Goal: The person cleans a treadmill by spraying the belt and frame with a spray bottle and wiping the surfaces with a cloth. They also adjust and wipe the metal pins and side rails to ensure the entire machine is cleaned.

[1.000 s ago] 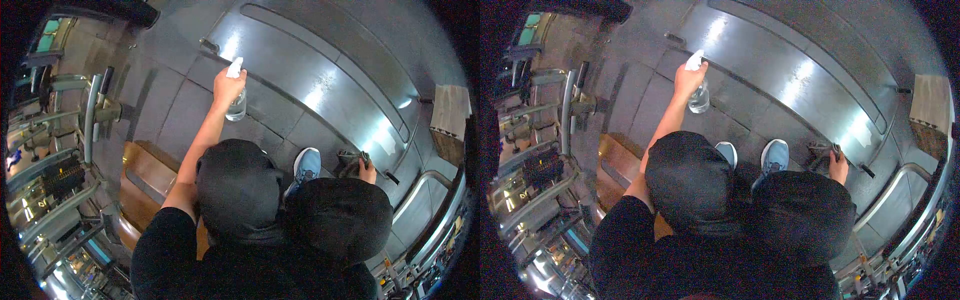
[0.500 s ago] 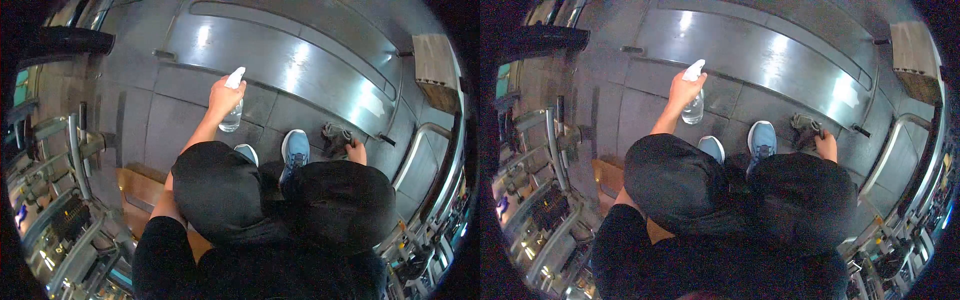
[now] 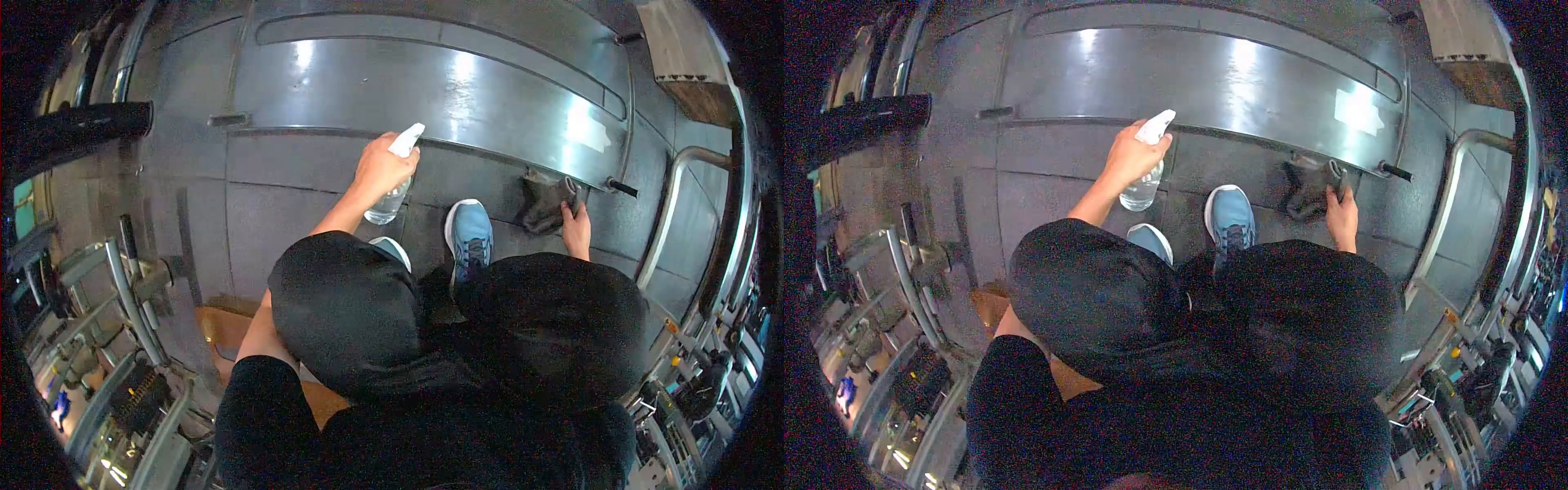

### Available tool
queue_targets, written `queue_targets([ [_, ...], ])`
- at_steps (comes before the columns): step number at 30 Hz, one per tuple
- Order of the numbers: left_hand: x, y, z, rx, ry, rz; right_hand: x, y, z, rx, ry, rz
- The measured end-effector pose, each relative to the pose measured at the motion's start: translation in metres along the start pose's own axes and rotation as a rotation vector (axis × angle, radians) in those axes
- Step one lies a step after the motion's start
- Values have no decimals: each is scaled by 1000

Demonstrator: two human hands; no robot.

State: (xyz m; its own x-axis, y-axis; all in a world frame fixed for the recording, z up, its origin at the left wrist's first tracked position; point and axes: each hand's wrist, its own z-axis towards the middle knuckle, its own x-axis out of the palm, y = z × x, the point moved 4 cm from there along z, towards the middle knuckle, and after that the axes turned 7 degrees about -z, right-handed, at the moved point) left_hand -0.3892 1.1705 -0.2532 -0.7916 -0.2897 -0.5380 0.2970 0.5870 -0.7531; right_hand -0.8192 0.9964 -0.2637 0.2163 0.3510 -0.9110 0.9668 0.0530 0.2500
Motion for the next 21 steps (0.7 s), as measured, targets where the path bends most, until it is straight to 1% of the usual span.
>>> queue_targets([
  [2,13,-6,4,97,102,-43,7,-18,3,-1,-48,77],
  [3,21,-9,5,104,115,-44,11,-25,3,13,-53,76],
  [5,36,-19,7,240,118,-1,14,-41,4,0,-69,299],
  [6,42,-24,8,248,135,-4,12,-43,1,17,-78,295],
  [8,55,-33,10,298,185,34,10,-45,-7,23,-117,412],
  [9,61,-38,11,309,200,31,9,-50,-10,38,-129,410],
  [11,73,-45,14,305,262,87,10,-59,-16,82,-110,529],
  [13,81,-55,15,327,288,85,3,-56,-26,75,-154,551],
  [15,91,-67,15,357,320,83,-2,-51,-39,109,-135,700],
  [17,101,-83,13,473,259,69,-2,-57,-48,201,-119,621],
  [18,108,-90,14,490,277,62,11,-74,-48,206,-134,682],
  [21,127,-111,19,548,301,69,21,-85,-58,242,-154,776],
])
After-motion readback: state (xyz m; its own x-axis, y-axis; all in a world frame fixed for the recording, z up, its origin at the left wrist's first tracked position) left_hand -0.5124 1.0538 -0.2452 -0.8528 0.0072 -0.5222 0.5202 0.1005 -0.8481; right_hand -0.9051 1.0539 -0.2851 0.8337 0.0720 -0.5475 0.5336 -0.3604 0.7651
